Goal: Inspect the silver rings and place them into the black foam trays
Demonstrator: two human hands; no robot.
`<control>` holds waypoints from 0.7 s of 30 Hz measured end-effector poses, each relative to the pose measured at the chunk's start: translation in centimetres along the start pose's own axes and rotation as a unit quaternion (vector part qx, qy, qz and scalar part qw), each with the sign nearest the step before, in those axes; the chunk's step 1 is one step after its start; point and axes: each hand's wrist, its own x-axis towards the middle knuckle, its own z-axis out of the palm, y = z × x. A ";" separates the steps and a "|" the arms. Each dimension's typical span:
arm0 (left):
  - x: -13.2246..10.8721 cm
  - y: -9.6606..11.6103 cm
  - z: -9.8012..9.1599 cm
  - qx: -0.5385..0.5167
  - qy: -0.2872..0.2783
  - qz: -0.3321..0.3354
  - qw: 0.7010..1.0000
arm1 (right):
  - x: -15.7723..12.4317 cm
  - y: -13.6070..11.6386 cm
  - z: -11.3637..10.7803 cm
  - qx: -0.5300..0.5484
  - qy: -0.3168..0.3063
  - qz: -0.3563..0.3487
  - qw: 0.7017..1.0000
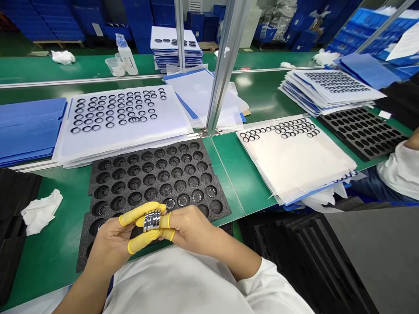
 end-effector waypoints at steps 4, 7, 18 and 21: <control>0.0 0.0 0.0 0.026 0.016 0.018 0.999 | -0.2 -1.5 -0.6 0.205 -0.074 0.089 0.972; 0.1 0.2 0.0 0.041 0.015 0.042 0.998 | -0.5 -2.2 -0.6 0.323 -0.077 0.157 0.930; 0.9 1.2 -0.2 0.127 0.001 0.179 0.976 | -1.0 -2.0 0.4 0.325 -0.011 0.165 0.931; 1.0 1.6 -0.3 0.144 -0.008 0.196 0.970 | -1.2 -1.9 0.2 0.337 -0.021 0.180 0.924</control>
